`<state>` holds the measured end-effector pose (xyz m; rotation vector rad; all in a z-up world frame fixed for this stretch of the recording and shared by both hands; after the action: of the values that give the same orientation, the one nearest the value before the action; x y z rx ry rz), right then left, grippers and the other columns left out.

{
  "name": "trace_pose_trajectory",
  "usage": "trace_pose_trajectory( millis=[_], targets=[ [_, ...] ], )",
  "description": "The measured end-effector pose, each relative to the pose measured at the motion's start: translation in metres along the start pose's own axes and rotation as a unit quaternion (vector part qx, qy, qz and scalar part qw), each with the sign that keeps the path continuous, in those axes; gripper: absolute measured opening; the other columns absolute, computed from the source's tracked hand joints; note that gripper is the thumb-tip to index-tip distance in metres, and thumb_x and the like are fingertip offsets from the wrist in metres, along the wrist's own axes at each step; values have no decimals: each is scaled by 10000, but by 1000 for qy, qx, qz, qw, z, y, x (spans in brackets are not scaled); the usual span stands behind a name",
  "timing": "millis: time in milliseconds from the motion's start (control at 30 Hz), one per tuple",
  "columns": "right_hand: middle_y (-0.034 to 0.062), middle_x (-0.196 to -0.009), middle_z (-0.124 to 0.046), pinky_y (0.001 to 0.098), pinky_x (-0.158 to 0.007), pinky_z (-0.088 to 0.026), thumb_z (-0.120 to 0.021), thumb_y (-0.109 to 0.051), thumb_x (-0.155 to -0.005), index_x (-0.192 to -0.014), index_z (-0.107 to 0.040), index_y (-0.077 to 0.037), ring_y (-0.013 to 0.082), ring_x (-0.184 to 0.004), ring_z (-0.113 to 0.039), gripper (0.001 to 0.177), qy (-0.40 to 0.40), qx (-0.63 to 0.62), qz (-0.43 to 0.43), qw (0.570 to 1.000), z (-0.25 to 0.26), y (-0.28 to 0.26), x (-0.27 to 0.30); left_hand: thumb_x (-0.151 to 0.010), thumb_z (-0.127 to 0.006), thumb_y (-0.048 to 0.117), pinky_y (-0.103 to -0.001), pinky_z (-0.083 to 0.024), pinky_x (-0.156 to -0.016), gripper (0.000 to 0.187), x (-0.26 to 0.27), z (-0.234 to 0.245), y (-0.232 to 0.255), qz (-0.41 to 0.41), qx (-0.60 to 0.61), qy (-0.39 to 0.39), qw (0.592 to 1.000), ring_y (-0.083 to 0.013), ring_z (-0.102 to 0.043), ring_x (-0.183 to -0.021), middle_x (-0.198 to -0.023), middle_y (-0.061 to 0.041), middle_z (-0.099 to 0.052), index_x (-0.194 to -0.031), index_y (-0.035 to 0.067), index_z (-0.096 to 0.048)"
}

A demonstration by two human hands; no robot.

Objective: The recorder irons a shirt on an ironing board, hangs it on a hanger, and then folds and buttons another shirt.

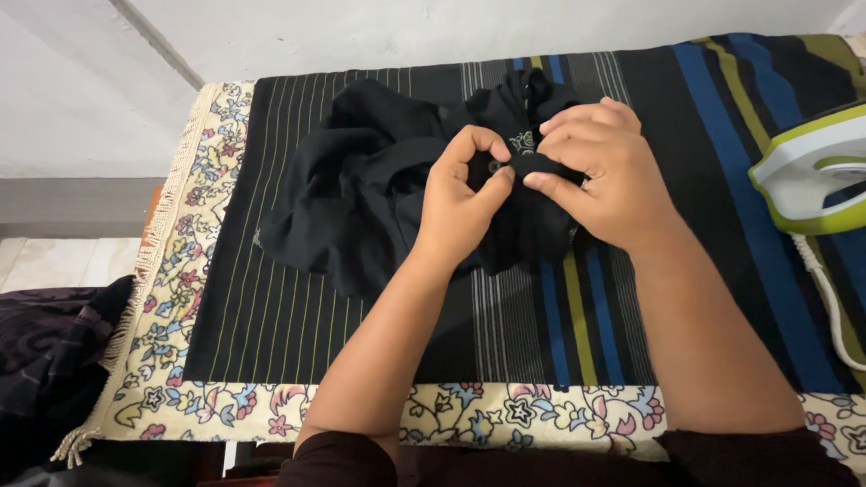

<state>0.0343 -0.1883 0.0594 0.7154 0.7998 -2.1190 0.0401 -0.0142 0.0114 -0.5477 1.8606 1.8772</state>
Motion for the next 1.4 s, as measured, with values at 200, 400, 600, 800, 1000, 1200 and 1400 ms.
trace_pose_trajectory(
  millis=[200,400,600,800,1000,1200,1400],
  targets=[
    [45,-987,-714,430,-1126,-378,-814,-131,-854,-916,-703,-31,238,-1179,-666,162,-29,-70,6,997,0,6,-2,-913,-664,-37,-217,-445,-876,184,-3,-3,-17,80,114,-44,989,-58,-513,-944,-998,22,-555,-1046,48,-570],
    [64,-1100,-702,308,-984,-512,-718,-16,-903,-1022,-691,-14,174,-1129,-662,122,-30,-249,-53,967,-9,16,1,-935,-670,-34,-215,-437,-899,180,-4,-5,-12,70,161,-68,982,-48,-512,-976,-1022,25,-551,-1070,38,-577],
    [29,-965,-633,245,-824,-480,-668,35,-931,-999,-664,11,108,-904,-591,73,-16,-321,-184,929,-38,39,16,-920,-765,28,-236,-456,-998,259,-2,-8,0,28,40,-75,996,-70,-562,-1062,-1067,6,-608,-1104,43,-583],
    [72,-973,-698,276,-787,-562,-572,-28,-897,-1066,-709,-8,137,-841,-679,219,31,-612,-380,693,-66,53,24,-908,-760,-28,-242,-436,-1072,389,1,-8,-9,-4,70,-59,996,-84,-540,-1165,-1176,8,-563,-1216,60,-539],
    [109,-987,-700,286,-721,-549,-600,-80,-994,-1111,-688,51,148,-804,-665,197,0,-590,-382,711,-75,67,35,-928,-746,-42,-251,-459,-1010,376,0,-5,-25,56,177,-79,979,-85,-546,-1108,-1159,5,-577,-1233,61,-551],
    [21,-982,-651,261,-770,-538,-644,-71,-997,-1097,-639,-5,93,-849,-627,120,-22,-590,-330,737,-77,73,28,-967,-709,-7,-254,-446,-1065,346,-8,10,-11,39,193,-71,978,-93,-542,-1174,-1233,-5,-584,-1278,50,-569],
    [37,-1067,-650,299,-845,-505,-691,-226,-1007,-1190,-626,-41,130,-937,-591,268,52,-244,-308,918,-76,141,35,-960,-739,227,-265,-523,-960,580,-11,52,51,8,309,-326,893,-153,-701,-1051,-1150,-30,-674,-1444,139,-433]
  ],
)
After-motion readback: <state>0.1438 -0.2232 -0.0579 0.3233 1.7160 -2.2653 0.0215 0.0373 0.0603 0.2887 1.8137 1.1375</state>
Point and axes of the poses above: each hand's wrist, its own x-axis away from the middle knuckle, its own z-axis out of the back of the hand, y = z × x, the point moved 5 cm from there along -x, towards the middle knuckle
